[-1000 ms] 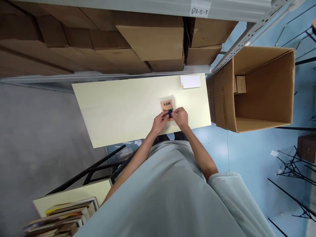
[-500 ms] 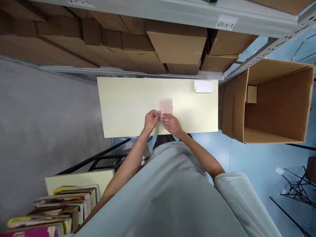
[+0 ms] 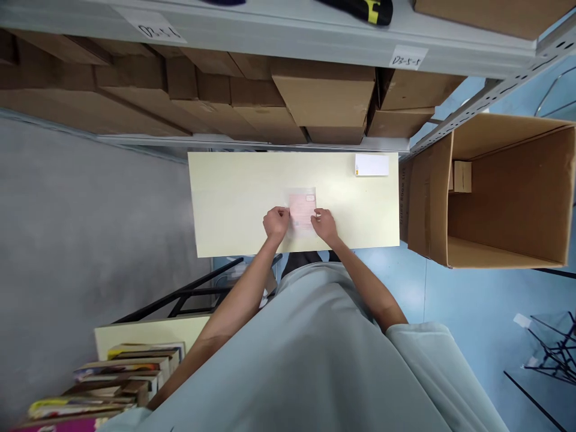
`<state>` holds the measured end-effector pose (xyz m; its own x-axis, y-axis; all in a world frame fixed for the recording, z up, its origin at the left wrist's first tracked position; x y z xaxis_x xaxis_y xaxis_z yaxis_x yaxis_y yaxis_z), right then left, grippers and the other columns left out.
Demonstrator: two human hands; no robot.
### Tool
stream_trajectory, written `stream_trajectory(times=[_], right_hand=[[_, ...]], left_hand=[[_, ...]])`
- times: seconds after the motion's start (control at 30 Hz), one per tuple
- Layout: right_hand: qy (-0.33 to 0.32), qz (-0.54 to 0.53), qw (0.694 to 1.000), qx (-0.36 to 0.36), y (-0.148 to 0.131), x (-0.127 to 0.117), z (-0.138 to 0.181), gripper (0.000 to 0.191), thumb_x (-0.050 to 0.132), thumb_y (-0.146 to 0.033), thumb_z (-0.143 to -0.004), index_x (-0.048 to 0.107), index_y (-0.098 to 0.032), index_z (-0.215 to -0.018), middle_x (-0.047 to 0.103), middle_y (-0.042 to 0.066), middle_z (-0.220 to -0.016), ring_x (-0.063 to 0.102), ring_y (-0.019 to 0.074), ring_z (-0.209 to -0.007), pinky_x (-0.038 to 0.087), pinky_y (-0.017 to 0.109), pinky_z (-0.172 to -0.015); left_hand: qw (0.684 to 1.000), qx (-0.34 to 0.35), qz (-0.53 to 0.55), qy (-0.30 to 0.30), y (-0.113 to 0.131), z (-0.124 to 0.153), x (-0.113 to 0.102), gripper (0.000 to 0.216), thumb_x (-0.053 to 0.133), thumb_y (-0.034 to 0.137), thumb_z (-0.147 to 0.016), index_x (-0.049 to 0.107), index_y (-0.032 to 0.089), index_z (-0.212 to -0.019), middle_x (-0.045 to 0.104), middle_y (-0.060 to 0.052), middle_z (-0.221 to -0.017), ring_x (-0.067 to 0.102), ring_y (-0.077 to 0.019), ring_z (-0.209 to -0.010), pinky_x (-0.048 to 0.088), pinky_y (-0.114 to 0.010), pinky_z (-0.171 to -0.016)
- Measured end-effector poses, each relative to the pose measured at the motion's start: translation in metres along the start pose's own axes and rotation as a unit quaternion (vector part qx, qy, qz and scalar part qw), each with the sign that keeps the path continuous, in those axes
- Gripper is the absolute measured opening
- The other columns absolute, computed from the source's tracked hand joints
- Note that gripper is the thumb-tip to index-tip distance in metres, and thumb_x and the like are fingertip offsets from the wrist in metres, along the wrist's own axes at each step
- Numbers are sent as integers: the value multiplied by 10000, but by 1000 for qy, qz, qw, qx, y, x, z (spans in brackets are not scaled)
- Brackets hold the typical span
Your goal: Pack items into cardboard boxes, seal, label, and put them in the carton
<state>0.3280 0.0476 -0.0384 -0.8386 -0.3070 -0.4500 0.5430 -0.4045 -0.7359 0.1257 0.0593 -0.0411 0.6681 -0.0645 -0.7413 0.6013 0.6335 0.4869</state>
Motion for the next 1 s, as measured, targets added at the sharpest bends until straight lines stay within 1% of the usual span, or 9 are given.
stream_trajectory(times=[0.1, 0.2, 0.33, 0.43, 0.5, 0.6, 0.77, 0.9, 1.0], right_hand=[[0, -1, 1000, -1, 3, -6, 2, 261, 641, -213, -1010, 719, -177, -1256, 728, 133, -1340, 807, 197, -1035, 621, 347, -1019], [11, -2, 1000, -2, 3, -22, 5, 239, 654, -193, -998, 731, -178, -1224, 743, 125, -1324, 809, 196, -1038, 626, 346, -1009], [48, -1, 999, -17, -9, -57, 6, 200, 676, -175, -971, 745, -185, -1158, 774, 110, -1260, 820, 201, -996, 645, 358, -981], [90, 1, 995, -42, -30, -89, -1, 186, 681, -163, -947, 749, -184, -1120, 797, 106, -1192, 827, 211, -954, 656, 369, -953], [119, 2, 991, -65, -50, -112, -10, 186, 664, -167, -945, 745, -185, -1112, 803, 108, -1185, 830, 212, -946, 665, 356, -910], [160, 6, 981, -108, -88, -149, -27, 197, 627, -192, -953, 737, -193, -1116, 800, 115, -1213, 829, 212, -958, 664, 343, -877], [226, 13, 955, -190, -162, -211, -52, 254, 594, -228, -953, 738, -181, -1157, 777, 150, -1248, 808, 241, -1006, 643, 374, -942], [276, 36, 923, -266, -225, -255, -65, 295, 572, -245, -969, 745, -179, -1198, 761, 164, -1267, 760, 287, -1143, 607, 418, -1030], [303, 128, 886, -327, -272, -280, -72, 331, 532, -241, -1012, 742, -178, -1260, 741, 172, -1329, 689, 313, -1280, 544, 448, -1135]], left_hand=[[1000, 9, -19, 9, 5, 5, -2, 147, 603, 305, -935, 736, 242, -941, 799, -140, -1043, 717, -326, -1009, 521, -455, -962], [998, 15, -53, 14, 13, 9, -11, 157, 646, 295, -919, 705, 226, -1046, 773, -138, -1118, 714, -310, -1035, 527, -436, -958], [996, 47, -76, 8, 34, 11, -35, 226, 692, 300, -904, 664, 234, -1118, 743, -112, -1134, 715, -292, -1029, 534, -400, -923], [993, 108, -54, 16, 65, 7, -56, 188, 667, 313, -935, 663, 243, -1110, 734, -100, -1137, 721, -277, -992, 539, -386, -902], [988, 152, -27, 24, 94, 3, -70, 184, 648, 319, -957, 671, 246, -1124, 739, -89, -1130, 725, -260, -928, 545, -381, -878], [973, 226, 14, 36, 148, -1, -91, 201, 655, 355, -970, 691, 251, -1138, 755, -75, -1117, 731, -252, -886, 557, -382, -861], [935, 342, 67, 70, 237, 3, -129, 191, 667, 367, -971, 720, 261, -1120, 780, -83, -1126, 762, -278, -1016, 580, -386, -949], [904, 410, 73, 95, 289, 5, -154, 190, 650, 316, -975, 732, 254, -1135, 782, -102, -1182, 758, -299, -1120, 583, -408, -1015], [883, 450, 79, 108, 320, 5, -168, 231, 611, 255, -985, 736, 258, -1179, 781, -102, -1231, 752, -297, -1161, 579, -415, -1058]])
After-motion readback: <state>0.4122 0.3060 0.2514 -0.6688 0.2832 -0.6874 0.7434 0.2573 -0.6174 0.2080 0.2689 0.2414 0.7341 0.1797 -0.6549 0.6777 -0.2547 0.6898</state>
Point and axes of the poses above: each hand's wrist, its own z-axis away from the middle knuckle, its own x-axis out of the palm, y = z × x, the point moved 2 cm from there along -z, towards the middle knuckle
